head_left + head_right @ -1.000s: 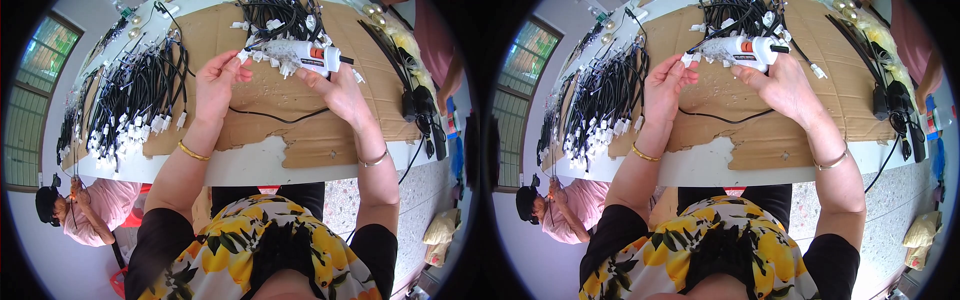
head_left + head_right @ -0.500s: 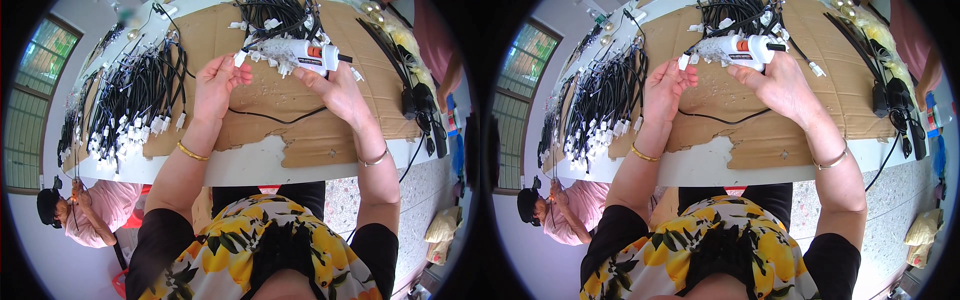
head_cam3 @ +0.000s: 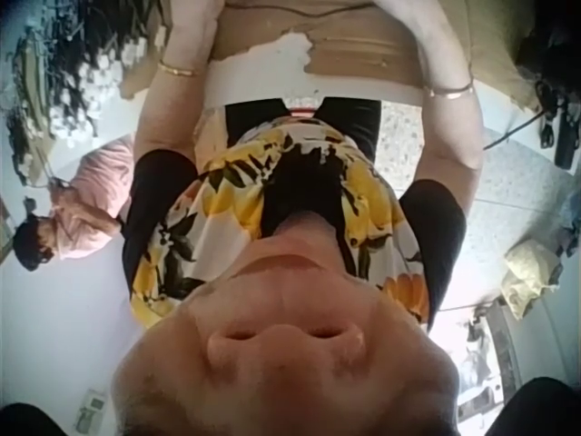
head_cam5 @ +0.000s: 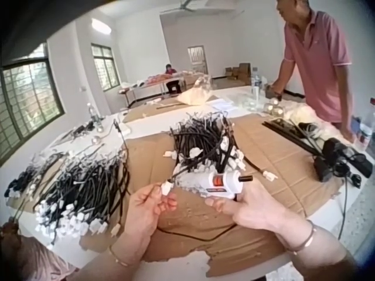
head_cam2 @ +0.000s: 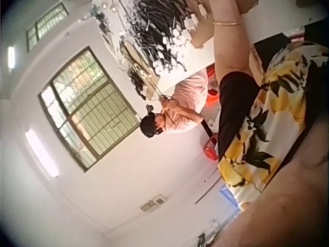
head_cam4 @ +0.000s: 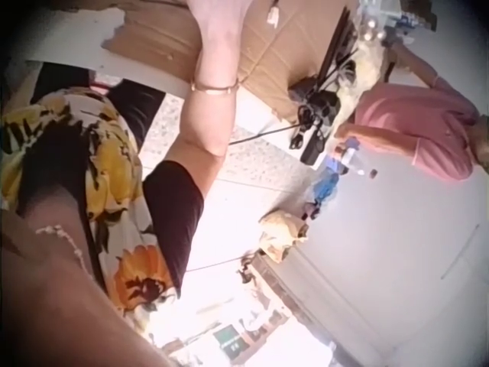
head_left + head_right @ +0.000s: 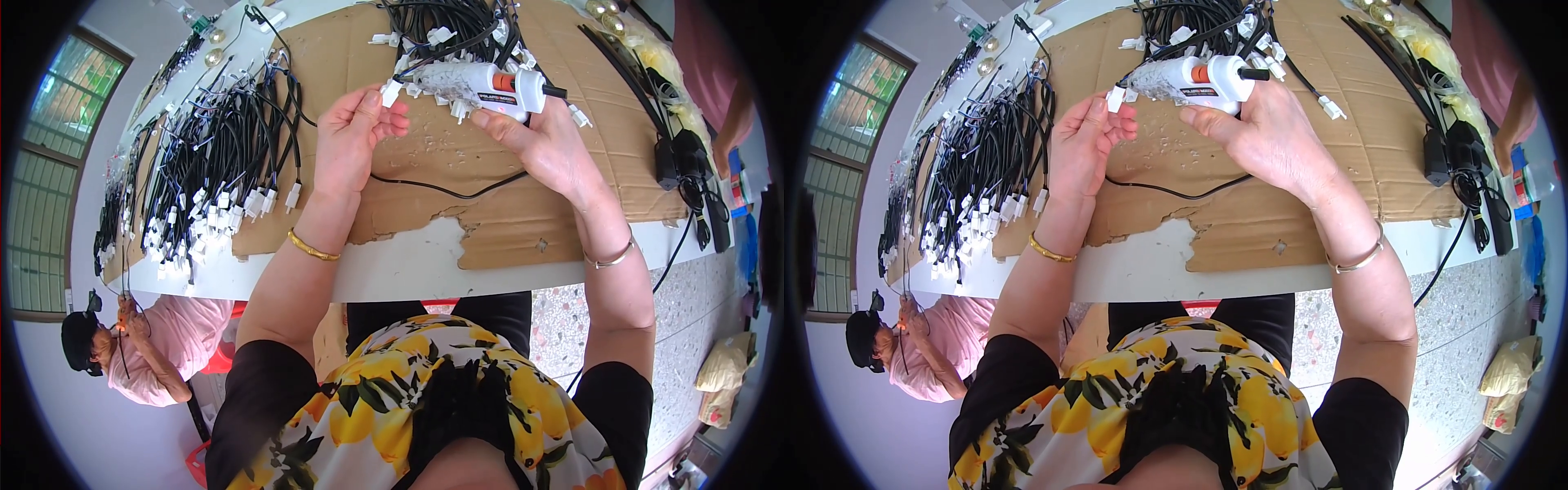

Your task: Organizing and applying glue or adhesive to bundles of LED light strings at a workshop table.

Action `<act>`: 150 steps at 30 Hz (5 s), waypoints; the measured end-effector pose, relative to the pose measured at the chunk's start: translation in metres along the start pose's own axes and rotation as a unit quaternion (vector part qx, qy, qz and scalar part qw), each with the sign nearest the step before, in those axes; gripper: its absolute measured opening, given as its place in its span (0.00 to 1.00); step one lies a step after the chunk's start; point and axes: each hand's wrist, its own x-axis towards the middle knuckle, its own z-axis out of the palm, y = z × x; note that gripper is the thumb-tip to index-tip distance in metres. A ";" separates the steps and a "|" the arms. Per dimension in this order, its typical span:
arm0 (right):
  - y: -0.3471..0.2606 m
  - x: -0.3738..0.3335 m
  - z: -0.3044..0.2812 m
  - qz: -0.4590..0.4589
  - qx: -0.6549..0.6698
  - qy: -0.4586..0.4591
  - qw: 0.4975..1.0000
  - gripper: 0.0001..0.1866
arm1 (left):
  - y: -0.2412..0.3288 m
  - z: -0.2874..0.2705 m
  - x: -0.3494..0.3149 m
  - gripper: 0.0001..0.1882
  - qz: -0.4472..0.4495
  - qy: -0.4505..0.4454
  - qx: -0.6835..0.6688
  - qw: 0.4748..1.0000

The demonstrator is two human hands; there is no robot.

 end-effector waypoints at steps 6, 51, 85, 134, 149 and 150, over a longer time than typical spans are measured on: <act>0.002 0.000 0.001 -0.014 0.002 0.005 1.000 0.15 | 0.000 0.000 -0.001 0.14 0.000 -0.001 0.000 1.000; -0.004 0.002 -0.006 0.068 -0.034 -0.042 0.996 0.11 | 0.001 0.001 0.001 0.12 0.038 0.026 0.003 0.999; -0.005 0.001 -0.007 0.059 0.038 -0.051 0.996 0.14 | -0.002 -0.013 0.000 0.15 -0.096 -0.063 -0.162 0.980; -0.010 0.001 -0.011 0.075 0.066 -0.045 0.994 0.17 | -0.003 -0.014 0.002 0.10 -0.071 -0.002 -0.223 0.972; -0.011 0.000 -0.007 0.057 0.074 -0.037 0.995 0.16 | -0.004 -0.006 0.001 0.10 0.001 0.046 -0.122 0.992; -0.010 0.000 -0.007 0.061 0.060 -0.041 0.996 0.16 | -0.004 -0.006 0.001 0.10 0.001 0.047 -0.121 0.992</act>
